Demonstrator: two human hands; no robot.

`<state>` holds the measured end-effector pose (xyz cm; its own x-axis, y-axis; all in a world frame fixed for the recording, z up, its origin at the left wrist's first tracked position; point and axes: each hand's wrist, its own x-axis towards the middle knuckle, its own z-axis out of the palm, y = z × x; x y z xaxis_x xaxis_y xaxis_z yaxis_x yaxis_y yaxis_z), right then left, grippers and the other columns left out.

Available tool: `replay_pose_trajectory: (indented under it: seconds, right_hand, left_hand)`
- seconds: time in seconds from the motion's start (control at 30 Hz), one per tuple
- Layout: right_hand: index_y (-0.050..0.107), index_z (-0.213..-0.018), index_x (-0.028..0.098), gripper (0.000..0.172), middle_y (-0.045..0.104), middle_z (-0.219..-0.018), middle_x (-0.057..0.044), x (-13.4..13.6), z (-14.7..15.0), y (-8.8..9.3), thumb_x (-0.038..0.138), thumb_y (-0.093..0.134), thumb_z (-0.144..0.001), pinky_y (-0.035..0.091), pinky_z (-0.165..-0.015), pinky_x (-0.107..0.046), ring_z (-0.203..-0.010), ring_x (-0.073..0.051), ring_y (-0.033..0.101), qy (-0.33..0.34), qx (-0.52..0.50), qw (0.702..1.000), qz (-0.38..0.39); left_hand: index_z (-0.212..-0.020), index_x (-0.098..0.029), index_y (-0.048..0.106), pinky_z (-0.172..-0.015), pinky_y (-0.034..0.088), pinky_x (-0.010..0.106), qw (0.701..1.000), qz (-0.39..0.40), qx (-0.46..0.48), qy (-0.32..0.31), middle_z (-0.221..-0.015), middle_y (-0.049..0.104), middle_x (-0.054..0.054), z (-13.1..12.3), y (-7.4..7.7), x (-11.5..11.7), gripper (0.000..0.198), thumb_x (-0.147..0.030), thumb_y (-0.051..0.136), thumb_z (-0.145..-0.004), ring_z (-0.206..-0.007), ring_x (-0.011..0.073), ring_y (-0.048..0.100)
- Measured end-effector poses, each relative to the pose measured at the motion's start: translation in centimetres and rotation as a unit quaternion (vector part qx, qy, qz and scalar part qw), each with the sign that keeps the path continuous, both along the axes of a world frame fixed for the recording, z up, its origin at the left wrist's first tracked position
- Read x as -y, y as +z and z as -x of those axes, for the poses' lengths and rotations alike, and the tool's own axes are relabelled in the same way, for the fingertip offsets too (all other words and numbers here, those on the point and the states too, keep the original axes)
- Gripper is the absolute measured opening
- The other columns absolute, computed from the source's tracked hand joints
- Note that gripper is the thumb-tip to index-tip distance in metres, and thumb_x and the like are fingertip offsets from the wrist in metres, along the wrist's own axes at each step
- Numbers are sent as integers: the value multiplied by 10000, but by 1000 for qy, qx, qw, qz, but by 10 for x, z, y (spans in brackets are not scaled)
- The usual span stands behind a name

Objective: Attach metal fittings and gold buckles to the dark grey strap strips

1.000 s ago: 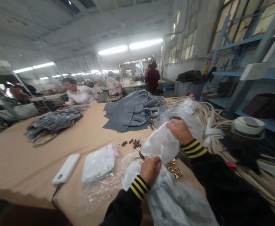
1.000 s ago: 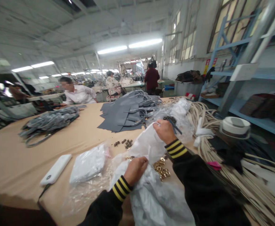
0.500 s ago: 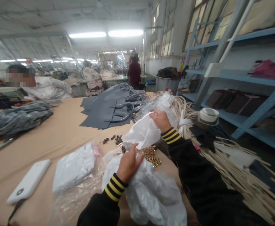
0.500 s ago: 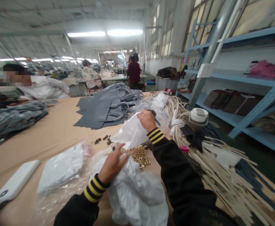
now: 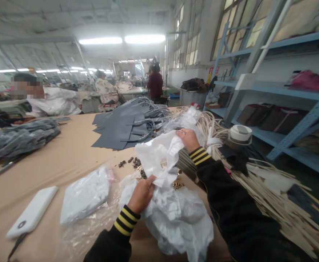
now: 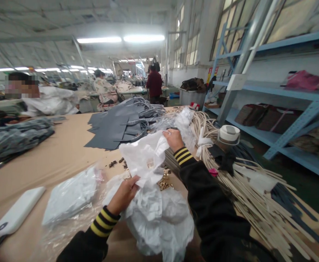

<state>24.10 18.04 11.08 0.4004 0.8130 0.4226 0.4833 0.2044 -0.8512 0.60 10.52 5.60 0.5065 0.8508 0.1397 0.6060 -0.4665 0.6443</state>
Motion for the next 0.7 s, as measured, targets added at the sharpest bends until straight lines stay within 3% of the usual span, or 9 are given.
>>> replay_pose_trajectory:
  seconds: [0.2, 0.4, 0.53, 0.7]
  right_hand:
    - [502, -542, 140, 250, 359, -423, 59, -11, -19, -9, 381, 504, -610, 237, -392, -211, -403, -76, 314, 5, -45, 999, 10]
    - [455, -508, 153, 265, 331, -440, 64, 6, -18, 16, 377, 508, -640, 232, -417, -207, -430, -68, 297, 30, -13, 999, 2]
    - [396, -455, 169, 317, 314, -440, 55, 20, 2, 34, 350, 465, -706, 240, -459, -218, -453, -78, 312, 31, 119, 992, -28]
    - [482, -506, 173, 260, 489, -496, -1, 17, 32, 37, 276, 434, -740, 272, -528, -239, -504, -115, 416, -1, 338, 941, -24]
  left_hand:
    - [-778, -189, 561, -671, 415, 238, 998, 1, -56, 26, -715, 634, 30, 21, 6, -8, 226, -84, 369, -720, -732, 158, 588]
    - [-1013, -189, 516, -674, 430, 261, 994, -19, -41, 104, -706, 636, 19, 30, 5, -17, 317, -133, 383, -731, -713, 165, 598]
    - [-1190, -156, 371, -626, 442, 268, 993, -13, -7, 115, -653, 630, 8, 28, 3, -11, 421, -220, 346, -774, -625, 160, 596]
    - [-890, -159, 565, -712, 441, 294, 994, -17, 21, 107, -811, 657, 62, 21, 15, 1, 297, -373, 400, -765, -781, 191, 605]
